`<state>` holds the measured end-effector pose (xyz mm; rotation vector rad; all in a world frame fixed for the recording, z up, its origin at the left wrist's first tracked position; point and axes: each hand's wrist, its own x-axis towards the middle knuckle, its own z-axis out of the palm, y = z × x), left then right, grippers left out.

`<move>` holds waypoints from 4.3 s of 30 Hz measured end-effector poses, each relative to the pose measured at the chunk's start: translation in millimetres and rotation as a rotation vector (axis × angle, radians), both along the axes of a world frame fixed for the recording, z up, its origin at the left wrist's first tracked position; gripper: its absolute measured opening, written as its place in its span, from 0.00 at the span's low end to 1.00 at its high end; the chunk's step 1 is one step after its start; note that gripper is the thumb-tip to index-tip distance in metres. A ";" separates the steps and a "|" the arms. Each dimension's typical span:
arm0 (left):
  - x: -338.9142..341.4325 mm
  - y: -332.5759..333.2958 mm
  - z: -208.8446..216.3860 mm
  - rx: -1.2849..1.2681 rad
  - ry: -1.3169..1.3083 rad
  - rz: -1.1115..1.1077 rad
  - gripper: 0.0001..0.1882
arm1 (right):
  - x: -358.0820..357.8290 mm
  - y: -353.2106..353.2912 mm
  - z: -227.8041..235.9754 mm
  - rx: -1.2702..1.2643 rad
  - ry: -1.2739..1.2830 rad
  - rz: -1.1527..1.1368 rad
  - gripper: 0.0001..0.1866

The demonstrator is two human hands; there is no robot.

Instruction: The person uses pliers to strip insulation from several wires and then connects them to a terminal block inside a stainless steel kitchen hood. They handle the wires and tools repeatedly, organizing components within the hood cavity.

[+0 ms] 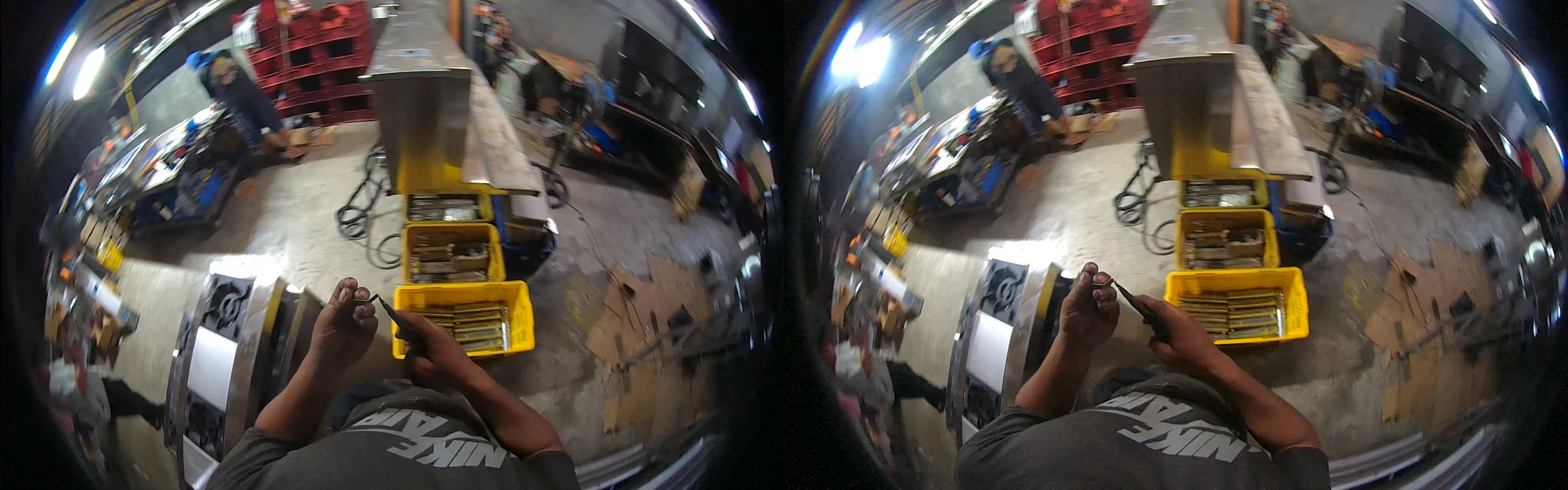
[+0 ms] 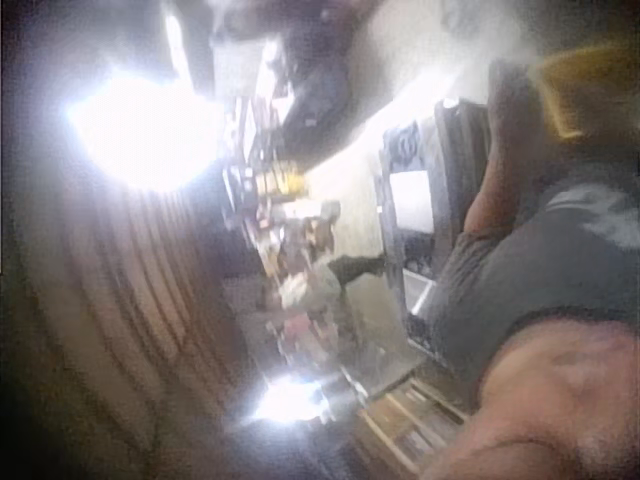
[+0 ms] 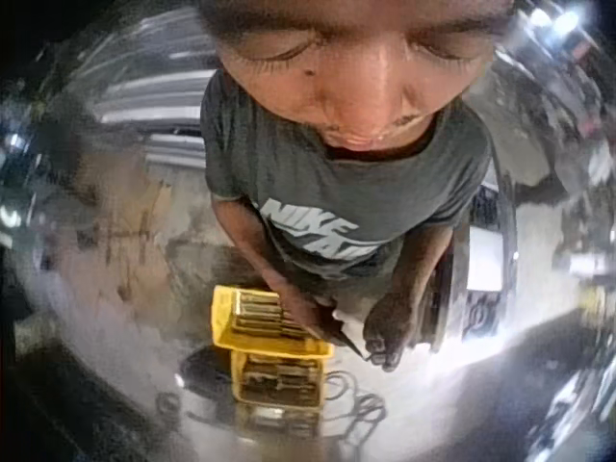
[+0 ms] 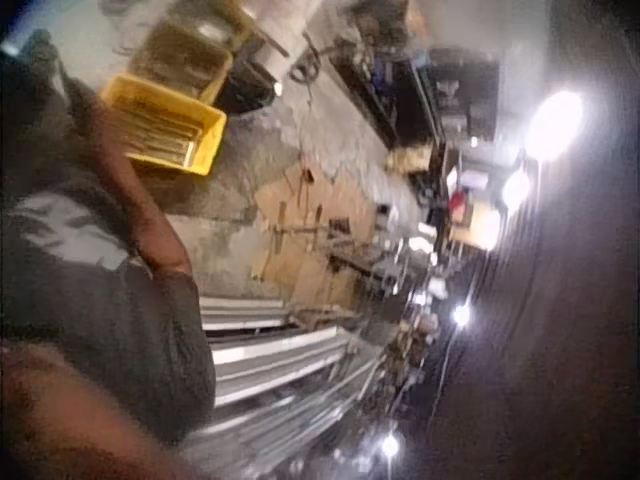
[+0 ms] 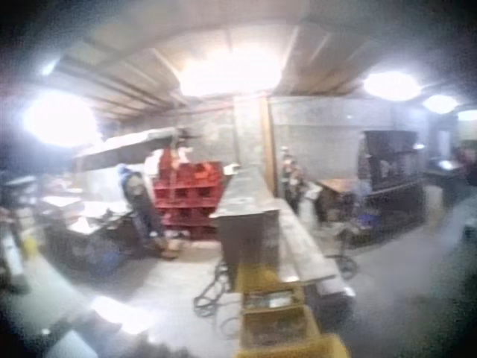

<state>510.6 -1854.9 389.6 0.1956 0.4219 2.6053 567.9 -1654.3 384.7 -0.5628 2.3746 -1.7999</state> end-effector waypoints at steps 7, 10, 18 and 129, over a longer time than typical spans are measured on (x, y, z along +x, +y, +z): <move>-48.9 134.8 -3.6 0.014 -0.155 -0.288 0.09 | -6.4 84.4 -12.6 -0.047 0.147 -0.391 0.37; -59.1 182.8 1.8 0.001 -0.194 -0.385 0.09 | 3.4 123.0 -8.0 0.030 0.156 -0.524 0.38; -53.1 319.3 -9.6 -0.045 -0.120 -0.583 0.09 | 28.0 238.6 -19.9 0.090 0.227 -0.693 0.38; -1140.9 1854.3 -112.3 -2.275 0.698 1.019 0.10 | -975.2 2094.2 -71.9 -0.449 -0.573 -0.269 0.46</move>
